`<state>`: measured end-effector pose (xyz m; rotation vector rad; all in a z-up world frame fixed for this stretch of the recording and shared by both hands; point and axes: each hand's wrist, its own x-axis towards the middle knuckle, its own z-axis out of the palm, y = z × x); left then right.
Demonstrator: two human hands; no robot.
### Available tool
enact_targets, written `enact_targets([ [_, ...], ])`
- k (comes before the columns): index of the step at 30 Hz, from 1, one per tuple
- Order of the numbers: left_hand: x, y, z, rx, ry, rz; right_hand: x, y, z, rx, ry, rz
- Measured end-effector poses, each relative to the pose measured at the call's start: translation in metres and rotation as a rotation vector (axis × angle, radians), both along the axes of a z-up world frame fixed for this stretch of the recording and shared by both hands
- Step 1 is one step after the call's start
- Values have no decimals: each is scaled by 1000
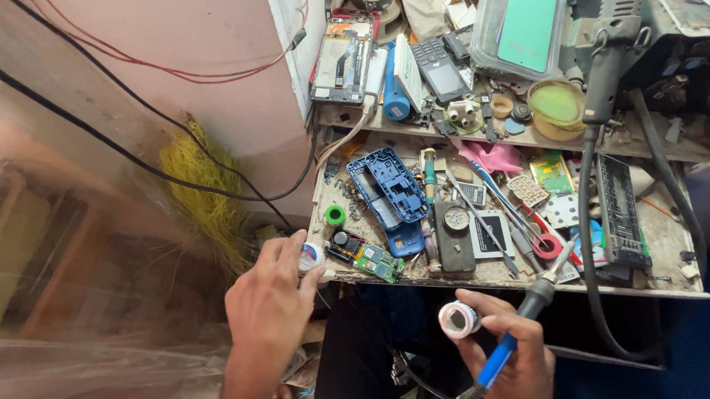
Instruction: The person uses a soldering iron and tweezers to work on a small electronic component on a cluttered workbench. They apply flux from a small container and continue to solder the component while handling various tools and parts.
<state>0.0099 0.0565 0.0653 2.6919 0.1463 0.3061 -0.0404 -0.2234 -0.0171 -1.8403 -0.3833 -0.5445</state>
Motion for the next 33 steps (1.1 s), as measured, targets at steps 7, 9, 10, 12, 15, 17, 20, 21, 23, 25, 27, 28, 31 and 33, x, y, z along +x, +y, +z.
enact_targets([
  [7, 15, 5, -18, 87, 189, -65, -1, -5, 0, 57, 52, -11],
  [9, 17, 5, -17, 69, 196, -58, 0, -4, -1, 59, 49, -33],
  [10, 17, 6, -16, 60, 190, -61, 2, -4, -2, 87, 42, -5],
  [12, 18, 7, -14, 39, 183, -78, 4, -5, -6, 140, 32, 42],
  [15, 15, 5, -9, 17, 88, -42, 5, -9, -11, 142, 28, 56],
  [17, 6, 1, -6, 15, 5, 1, 3, -8, -15, 250, 80, 78],
  [20, -14, -18, -4, -131, -264, -170, -5, -3, -19, 416, 144, 116],
  [21, -21, -28, -5, -205, -379, -262, -8, -2, -20, 469, 163, 131],
  [23, -30, -52, -11, -539, -246, -550, -11, 1, -21, 449, 149, 159],
  [25, -34, -72, -20, -630, -303, -671, -13, 4, -22, 421, 115, 204],
  [27, -35, -86, -30, -672, -274, -649, -14, 5, -20, 383, 58, 259],
  [28, -36, -90, -34, -694, -260, -640, -12, 6, -19, 355, 49, 243],
  [31, -36, -96, -46, -797, -310, -631, -5, -2, -5, 202, -7, 206],
  [33, -35, -94, -52, -843, -330, -587, 3, -13, 10, 27, -57, 219],
])
